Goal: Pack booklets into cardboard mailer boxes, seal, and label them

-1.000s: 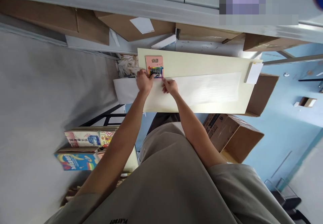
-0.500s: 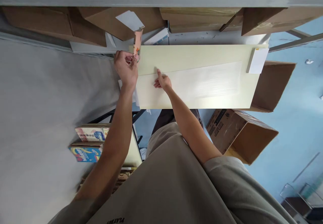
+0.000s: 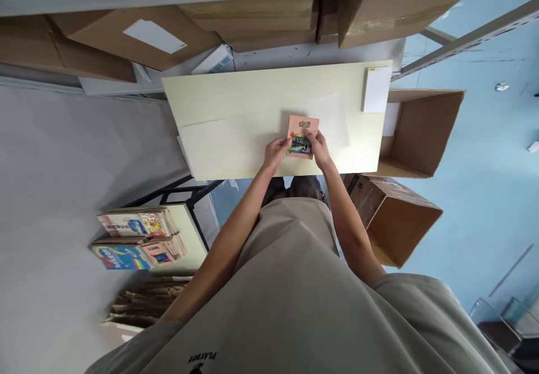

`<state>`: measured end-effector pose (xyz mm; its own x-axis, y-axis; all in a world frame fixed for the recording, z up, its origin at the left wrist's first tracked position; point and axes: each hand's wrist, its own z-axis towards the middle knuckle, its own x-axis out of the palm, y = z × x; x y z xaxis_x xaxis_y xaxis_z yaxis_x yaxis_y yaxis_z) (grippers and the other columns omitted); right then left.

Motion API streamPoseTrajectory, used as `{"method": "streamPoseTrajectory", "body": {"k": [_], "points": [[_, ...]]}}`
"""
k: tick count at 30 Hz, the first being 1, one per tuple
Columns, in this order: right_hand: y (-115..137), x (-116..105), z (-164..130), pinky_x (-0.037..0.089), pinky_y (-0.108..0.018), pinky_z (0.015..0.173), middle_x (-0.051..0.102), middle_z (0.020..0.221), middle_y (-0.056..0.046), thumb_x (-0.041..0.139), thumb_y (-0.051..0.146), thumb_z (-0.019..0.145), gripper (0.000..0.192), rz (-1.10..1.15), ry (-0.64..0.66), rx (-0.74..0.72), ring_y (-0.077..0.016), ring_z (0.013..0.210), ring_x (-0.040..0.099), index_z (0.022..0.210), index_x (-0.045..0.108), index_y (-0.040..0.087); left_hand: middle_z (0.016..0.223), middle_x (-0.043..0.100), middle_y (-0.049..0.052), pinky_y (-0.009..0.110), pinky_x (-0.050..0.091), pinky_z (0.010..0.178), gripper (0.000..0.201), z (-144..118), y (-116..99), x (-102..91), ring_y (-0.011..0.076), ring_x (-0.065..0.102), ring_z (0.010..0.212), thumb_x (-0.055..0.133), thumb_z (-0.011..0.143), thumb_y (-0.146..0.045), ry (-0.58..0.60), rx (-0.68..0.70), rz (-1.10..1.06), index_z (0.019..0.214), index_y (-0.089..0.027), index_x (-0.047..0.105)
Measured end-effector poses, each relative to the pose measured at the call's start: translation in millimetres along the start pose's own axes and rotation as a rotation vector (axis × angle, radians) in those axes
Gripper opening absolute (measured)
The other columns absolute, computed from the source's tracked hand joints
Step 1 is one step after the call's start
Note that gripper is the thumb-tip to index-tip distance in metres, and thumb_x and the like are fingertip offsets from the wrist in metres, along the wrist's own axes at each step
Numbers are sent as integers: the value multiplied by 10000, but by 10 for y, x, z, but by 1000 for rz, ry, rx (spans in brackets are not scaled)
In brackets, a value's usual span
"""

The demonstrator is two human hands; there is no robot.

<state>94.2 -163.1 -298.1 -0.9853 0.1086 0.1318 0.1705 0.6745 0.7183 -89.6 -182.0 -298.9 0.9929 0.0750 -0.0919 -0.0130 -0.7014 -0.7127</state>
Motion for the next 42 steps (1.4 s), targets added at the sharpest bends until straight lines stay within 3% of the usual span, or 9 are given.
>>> {"method": "streamPoseTrajectory", "body": {"k": [2,5,8,13,19,24,30,35,42], "points": [[8,-328,76,677,-470,1123,861,1183,-112,772,762,992,508,-255,-127,-138,-316,1204,814,1136,690,282,989,896,86,343,611,948,292,53,6,330,264,844,1012,915,1005,-478,19,-3,101,905,-209,858],[64,-601,200,670,-422,1021,857,1145,-134,685,541,1108,280,-601,-193,-211,-287,1093,811,1128,658,263,1010,896,109,353,598,1014,231,112,-22,577,283,840,1055,878,1032,-366,-38,24,339,865,-207,863],[127,-693,267,658,-381,1008,884,1165,-125,616,418,1168,196,-736,-152,-230,-261,1057,830,1252,691,257,1034,891,114,332,586,1013,183,129,-46,623,267,827,1049,834,1047,-318,-142,20,451,911,-202,875],[118,-789,221,665,-417,1084,884,1199,-153,535,356,1204,275,-804,-155,-263,-282,1111,844,1355,723,225,1037,907,63,282,578,892,216,120,-54,649,242,832,1036,773,1082,-373,-226,-71,342,1039,-210,909],[-50,-1103,68,613,-554,1243,688,1533,-264,445,394,1226,438,-950,-517,-263,-370,1476,725,1547,644,173,1127,942,82,301,610,940,261,138,-9,725,281,862,1137,780,1058,-397,-240,-68,311,1075,-201,952],[-164,-1280,69,635,-592,1162,815,1178,-181,510,510,1234,373,-945,-550,-303,-354,1182,768,1299,720,209,1179,946,94,293,616,965,234,168,11,740,278,871,1151,833,1031,-400,-258,-66,299,1051,-207,966],[-50,-1200,-73,609,-612,1192,805,1244,-198,453,440,1238,341,-940,-466,-311,-359,1207,761,1153,713,238,1187,944,90,294,617,971,188,195,-7,750,258,872,1141,831,1041,-351,-263,-100,260,1056,-212,957],[13,-849,-226,549,-639,1311,680,1641,-226,477,347,1226,288,-1034,-218,-499,-388,1539,642,1239,743,237,1145,947,83,311,623,986,172,179,-15,722,278,881,1147,835,1034,-319,-249,-76,252,1020,-208,966],[-94,-417,-147,549,-631,1367,663,1769,-164,487,248,1206,291,-1105,-4,-474,-362,1559,628,1287,766,232,1046,950,50,328,610,934,165,122,-69,607,297,873,1082,932,982,-399,-244,-81,333,951,-244,981]]}}
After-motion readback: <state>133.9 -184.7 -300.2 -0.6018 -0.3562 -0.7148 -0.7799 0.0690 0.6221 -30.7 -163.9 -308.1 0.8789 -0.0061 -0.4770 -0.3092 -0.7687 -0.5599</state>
